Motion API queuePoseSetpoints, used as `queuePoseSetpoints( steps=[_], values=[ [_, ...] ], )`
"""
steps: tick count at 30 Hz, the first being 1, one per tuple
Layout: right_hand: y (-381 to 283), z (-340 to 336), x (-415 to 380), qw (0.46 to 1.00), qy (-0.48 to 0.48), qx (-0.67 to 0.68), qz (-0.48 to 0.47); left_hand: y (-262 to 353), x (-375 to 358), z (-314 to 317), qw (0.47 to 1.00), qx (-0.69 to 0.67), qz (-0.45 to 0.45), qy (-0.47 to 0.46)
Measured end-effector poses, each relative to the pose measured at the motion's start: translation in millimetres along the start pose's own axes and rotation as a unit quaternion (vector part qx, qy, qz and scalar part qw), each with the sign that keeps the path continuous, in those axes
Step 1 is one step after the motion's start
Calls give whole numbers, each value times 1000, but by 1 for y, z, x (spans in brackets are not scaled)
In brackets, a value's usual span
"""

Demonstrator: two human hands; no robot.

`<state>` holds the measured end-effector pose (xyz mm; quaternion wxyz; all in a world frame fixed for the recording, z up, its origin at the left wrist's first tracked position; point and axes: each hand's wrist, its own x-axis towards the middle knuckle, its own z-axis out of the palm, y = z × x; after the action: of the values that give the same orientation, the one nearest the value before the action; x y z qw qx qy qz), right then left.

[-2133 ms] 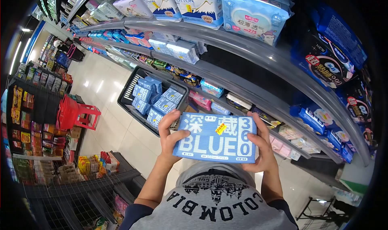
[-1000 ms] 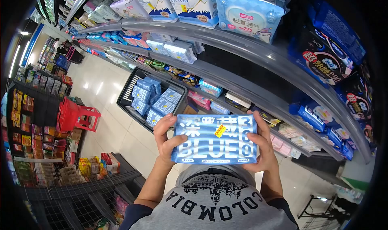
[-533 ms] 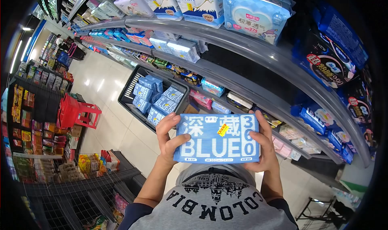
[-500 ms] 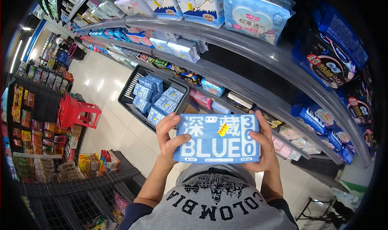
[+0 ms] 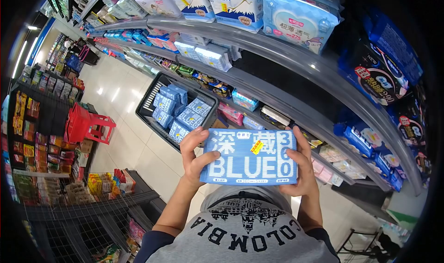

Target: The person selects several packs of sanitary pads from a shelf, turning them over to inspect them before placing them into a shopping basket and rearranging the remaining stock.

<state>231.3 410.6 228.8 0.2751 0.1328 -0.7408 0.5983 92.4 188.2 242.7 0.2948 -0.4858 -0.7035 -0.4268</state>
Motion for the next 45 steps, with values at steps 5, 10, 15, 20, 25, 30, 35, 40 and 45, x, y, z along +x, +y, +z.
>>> queuePoseSetpoints(
  steps=[5, 10, 15, 20, 25, 30, 35, 40, 45],
  values=[
    [4, 1, 0, 999, -10, -31, 17, -4, -3, 1, 1000, -14, -17, 3],
    [27, 13, 1, 995, -46, -53, 72, -20, -18, -1, 992, -13, -101, -75],
    [78, 45, -11, 974, -93, -66, 195, -45, -58, -2, 967, 11, -196, -165],
    [114, 80, -19, 947, -175, -21, 269, -63, -105, -15, 915, 6, -337, -221],
    [147, 114, -14, 922, -173, 82, 337, -89, -132, -30, 884, 5, -417, -212],
    [184, 155, 19, 909, -155, 121, 368, -140, -141, -44, 877, 5, -450, -166],
    [226, 206, 74, 951, -87, -21, 295, -251, -178, -49, 857, 31, -510, -65],
    [280, 254, 118, 946, -41, -175, 272, -381, -198, -53, 745, 117, -656, -33],
    [317, 274, 126, 894, -171, -291, 294, -464, -200, -39, 677, 88, -730, -29]
  ],
)
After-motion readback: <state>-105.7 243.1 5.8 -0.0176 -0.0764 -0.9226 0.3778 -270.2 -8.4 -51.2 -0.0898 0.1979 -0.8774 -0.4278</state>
